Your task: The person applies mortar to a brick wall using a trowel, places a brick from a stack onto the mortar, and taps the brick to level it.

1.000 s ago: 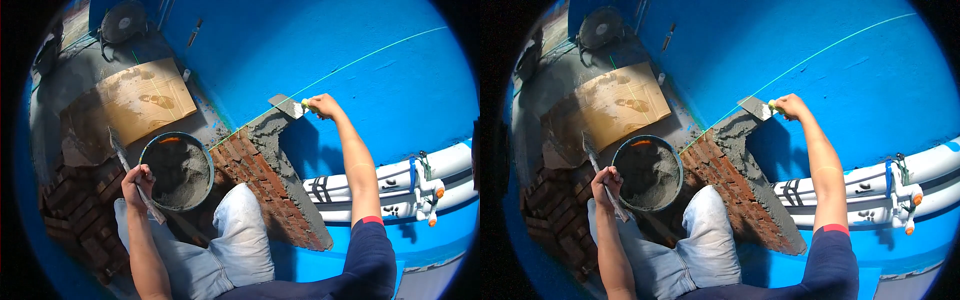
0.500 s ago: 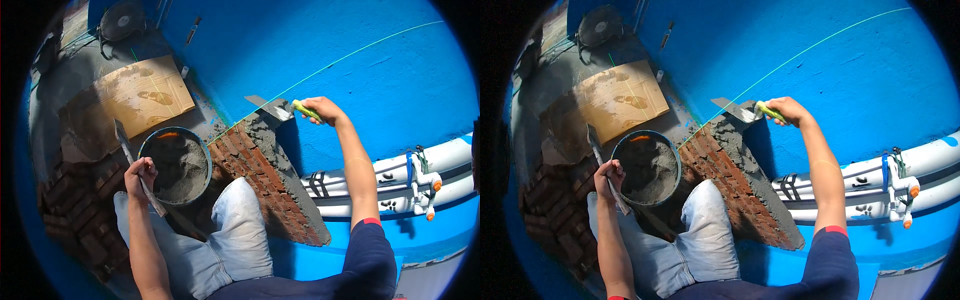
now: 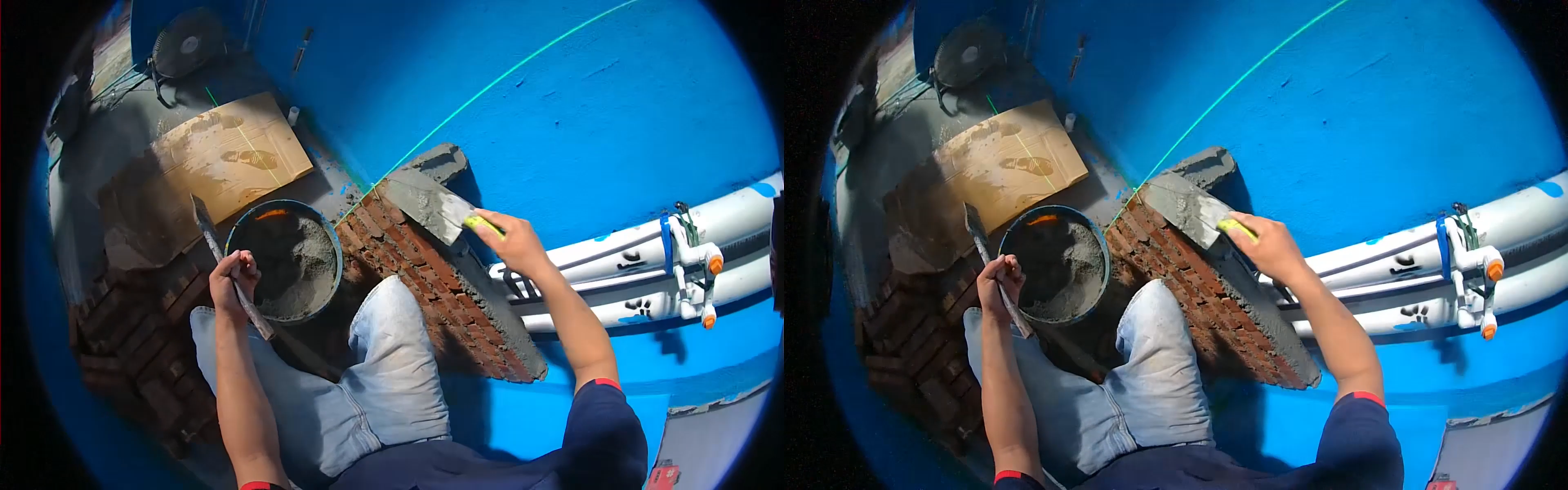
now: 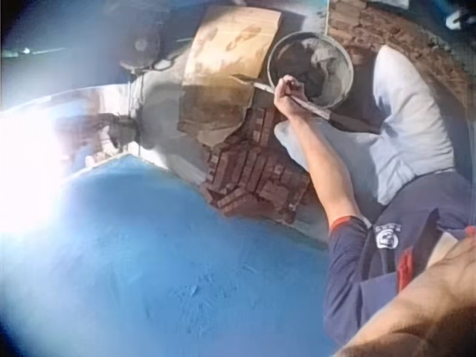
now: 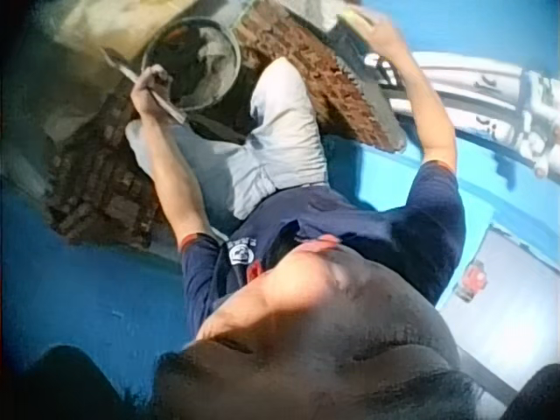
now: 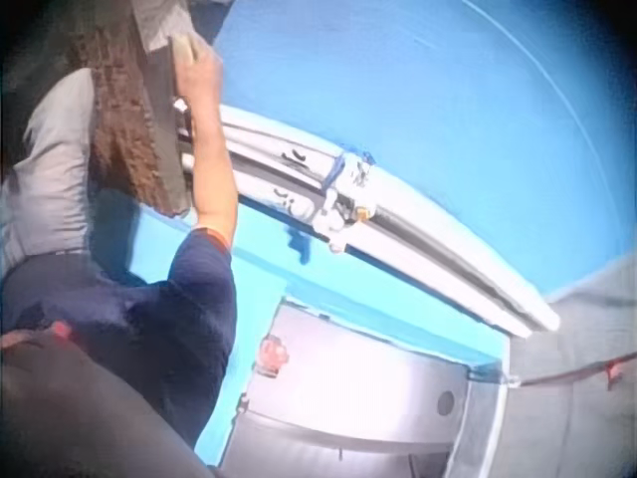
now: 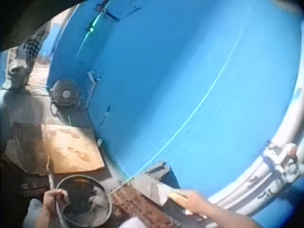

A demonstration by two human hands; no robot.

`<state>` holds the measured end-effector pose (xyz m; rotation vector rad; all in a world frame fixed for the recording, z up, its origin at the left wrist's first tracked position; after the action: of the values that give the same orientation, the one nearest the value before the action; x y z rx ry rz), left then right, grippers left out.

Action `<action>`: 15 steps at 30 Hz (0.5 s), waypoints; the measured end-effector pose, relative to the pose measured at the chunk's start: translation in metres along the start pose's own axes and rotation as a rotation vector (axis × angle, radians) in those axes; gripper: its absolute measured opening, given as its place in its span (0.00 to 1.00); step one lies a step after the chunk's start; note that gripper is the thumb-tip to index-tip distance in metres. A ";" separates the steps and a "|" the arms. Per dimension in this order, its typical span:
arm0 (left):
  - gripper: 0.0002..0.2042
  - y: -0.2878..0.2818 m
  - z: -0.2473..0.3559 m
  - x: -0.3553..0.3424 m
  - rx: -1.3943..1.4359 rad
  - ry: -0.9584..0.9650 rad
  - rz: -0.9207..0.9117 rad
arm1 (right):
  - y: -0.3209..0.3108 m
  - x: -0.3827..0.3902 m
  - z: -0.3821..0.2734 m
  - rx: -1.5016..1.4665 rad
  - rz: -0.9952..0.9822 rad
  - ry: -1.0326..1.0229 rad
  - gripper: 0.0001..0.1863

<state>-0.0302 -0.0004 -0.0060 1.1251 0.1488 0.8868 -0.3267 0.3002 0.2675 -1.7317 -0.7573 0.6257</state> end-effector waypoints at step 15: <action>0.16 0.001 0.002 -0.001 -0.037 0.001 -0.101 | 0.021 0.133 0.066 0.446 -0.129 0.013 0.24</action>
<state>-0.0305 -0.0026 -0.0043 1.0740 0.1875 0.7976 -0.2839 0.4375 0.2241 -1.2674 -0.6554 0.6385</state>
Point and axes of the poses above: each hand's wrist, its own x-axis away from the middle knuckle, its own y-axis out of the palm, z = x × y, the point moved 2 cm from there along -x, towards the middle knuckle, and after that the axes turned 9 degrees about y, right-handed, at the moved point
